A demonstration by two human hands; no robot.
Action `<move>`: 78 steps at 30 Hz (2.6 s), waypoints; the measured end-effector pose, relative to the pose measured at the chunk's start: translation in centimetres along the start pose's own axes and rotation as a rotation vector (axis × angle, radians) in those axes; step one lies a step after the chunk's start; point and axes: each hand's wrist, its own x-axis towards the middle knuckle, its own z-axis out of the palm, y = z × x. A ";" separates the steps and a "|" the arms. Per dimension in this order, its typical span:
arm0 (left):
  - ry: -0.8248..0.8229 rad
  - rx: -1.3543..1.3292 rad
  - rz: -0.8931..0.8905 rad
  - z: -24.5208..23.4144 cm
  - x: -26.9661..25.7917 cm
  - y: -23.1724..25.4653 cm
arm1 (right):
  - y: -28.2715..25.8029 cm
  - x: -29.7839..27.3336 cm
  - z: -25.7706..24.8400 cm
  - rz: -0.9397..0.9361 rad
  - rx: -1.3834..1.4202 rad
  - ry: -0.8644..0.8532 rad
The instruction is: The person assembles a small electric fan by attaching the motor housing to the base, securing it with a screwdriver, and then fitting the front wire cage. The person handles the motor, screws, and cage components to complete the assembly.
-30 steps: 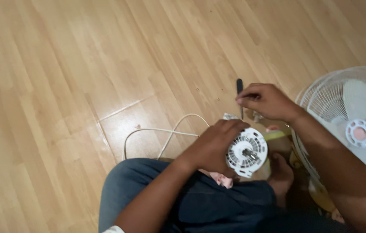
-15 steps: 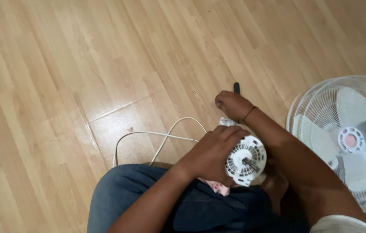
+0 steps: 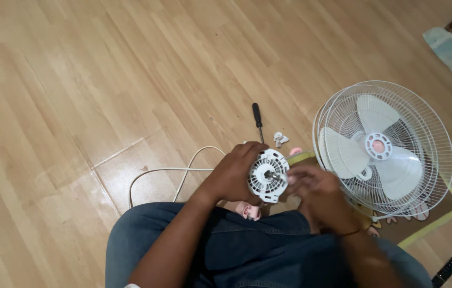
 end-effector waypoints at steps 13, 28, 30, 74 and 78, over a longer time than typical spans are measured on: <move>-0.018 0.024 -0.033 0.0 -0.4 0.1 | 2.5 -1.3 6.3 -0.178 -0.401 0.193; -0.031 0.039 -0.040 0.0 -0.3 0.1 | 0.5 -1.5 7.2 -0.195 -0.422 0.248; -0.031 0.041 -0.045 0.0 -0.4 0.1 | 0.4 -1.4 7.2 -0.185 -0.439 0.248; 0.051 0.017 0.087 -0.3 -0.2 -0.2 | -3.1 22.4 3.4 -0.348 -0.626 -0.333; 0.018 0.033 0.033 -0.4 -0.4 -0.5 | -0.3 28.2 8.2 -0.381 -1.029 -0.540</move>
